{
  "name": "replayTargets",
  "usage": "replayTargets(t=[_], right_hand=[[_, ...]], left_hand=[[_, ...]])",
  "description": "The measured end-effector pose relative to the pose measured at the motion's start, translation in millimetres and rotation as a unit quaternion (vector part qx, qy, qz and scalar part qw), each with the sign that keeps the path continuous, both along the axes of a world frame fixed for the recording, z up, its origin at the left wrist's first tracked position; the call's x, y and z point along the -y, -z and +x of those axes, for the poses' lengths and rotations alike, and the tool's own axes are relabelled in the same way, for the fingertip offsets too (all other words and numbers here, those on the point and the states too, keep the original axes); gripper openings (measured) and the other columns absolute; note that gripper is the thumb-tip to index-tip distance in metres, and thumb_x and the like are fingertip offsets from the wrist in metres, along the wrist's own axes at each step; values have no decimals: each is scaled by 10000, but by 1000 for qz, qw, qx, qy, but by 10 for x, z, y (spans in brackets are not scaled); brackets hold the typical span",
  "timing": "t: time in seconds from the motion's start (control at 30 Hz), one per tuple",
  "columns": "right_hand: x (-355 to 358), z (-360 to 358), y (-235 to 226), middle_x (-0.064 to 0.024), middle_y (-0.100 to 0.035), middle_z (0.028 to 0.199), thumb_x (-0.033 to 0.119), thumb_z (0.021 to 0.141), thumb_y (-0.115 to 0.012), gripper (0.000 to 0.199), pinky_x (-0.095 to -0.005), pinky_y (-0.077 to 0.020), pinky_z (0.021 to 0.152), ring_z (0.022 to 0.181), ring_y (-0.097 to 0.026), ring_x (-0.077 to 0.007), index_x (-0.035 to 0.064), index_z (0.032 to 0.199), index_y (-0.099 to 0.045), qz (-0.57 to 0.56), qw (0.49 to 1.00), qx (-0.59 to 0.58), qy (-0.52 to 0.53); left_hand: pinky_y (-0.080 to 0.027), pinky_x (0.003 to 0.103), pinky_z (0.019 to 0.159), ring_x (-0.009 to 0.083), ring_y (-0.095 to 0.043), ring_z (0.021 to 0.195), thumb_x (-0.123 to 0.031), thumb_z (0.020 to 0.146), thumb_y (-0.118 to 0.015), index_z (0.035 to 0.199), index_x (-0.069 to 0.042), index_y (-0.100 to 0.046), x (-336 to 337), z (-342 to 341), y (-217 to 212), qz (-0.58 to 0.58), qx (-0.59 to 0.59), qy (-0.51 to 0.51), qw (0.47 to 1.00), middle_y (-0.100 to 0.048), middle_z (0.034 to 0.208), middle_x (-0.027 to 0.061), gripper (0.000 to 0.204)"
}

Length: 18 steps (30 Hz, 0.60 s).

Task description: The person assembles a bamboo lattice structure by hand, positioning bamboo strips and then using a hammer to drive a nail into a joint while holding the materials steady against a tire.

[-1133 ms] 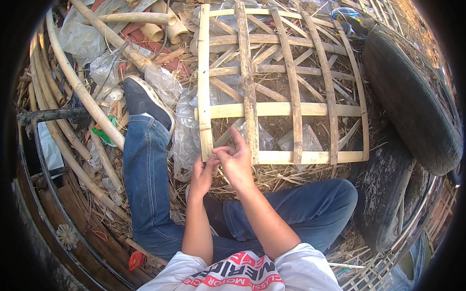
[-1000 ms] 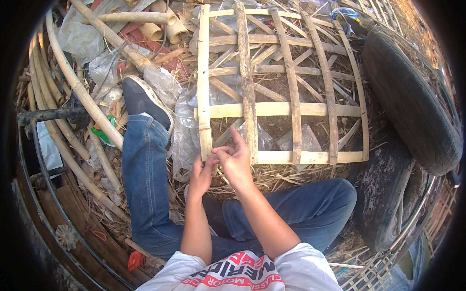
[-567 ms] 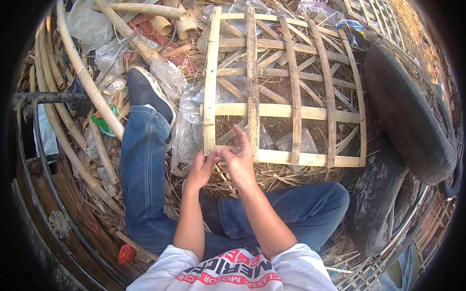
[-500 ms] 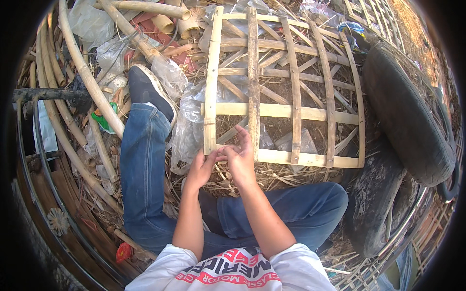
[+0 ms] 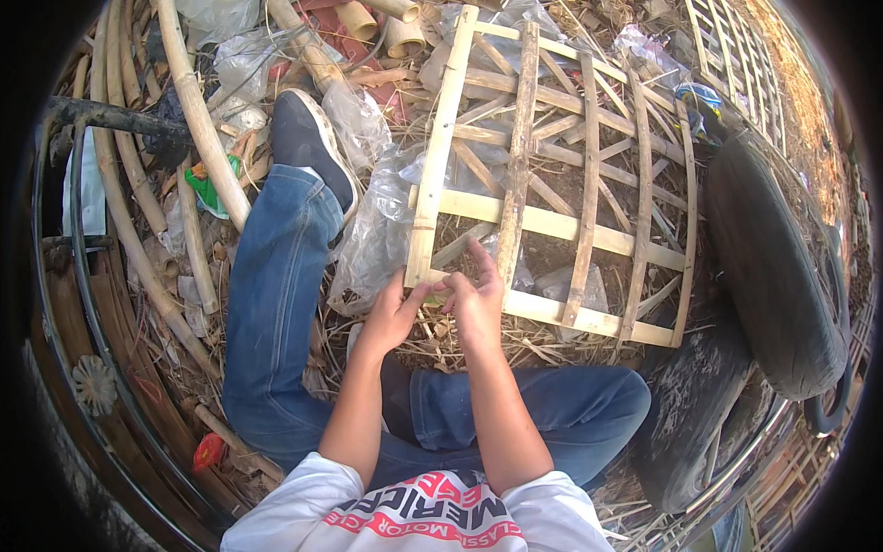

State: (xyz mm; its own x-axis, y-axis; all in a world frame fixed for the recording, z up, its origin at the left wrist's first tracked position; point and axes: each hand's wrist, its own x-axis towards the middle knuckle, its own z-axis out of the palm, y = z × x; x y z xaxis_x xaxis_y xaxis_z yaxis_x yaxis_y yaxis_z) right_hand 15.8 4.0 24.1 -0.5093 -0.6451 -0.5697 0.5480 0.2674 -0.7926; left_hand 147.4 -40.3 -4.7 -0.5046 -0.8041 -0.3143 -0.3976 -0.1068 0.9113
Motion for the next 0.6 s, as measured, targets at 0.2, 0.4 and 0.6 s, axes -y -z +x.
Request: replayTargets(t=[0.2,0.4,0.6], right_hand=[[76,-67,-92,-242,-328,1401,-11,835,-460,565,-252,-463,442,684,-620,-188,-43,1365,-267,20,998,53,-40],[129,-126,-82,-266,-361,1396,29,845,-455,636,-254,-461,443,647,-618,-201,-88,1418,-206,50,994,79,-64],[118,-168,-15,-261,-388,1377,32,849,-455,619,-253,-449,430,681,-634,-198,-112,1402,-216,91,985,62,-131]], left_hand=[[-467,403,760,346,-641,864,-252,937,-543,1132,51,-513,16,30,51,22,-14,9,1000,-652,924,227,362],[-473,336,757,205,-621,855,-213,945,-541,1105,33,-552,42,31,-1,57,41,23,997,-661,954,146,294],[-456,311,692,143,-566,748,-234,905,-608,1032,23,-573,56,134,-2,89,41,0,995,-636,837,91,289]])
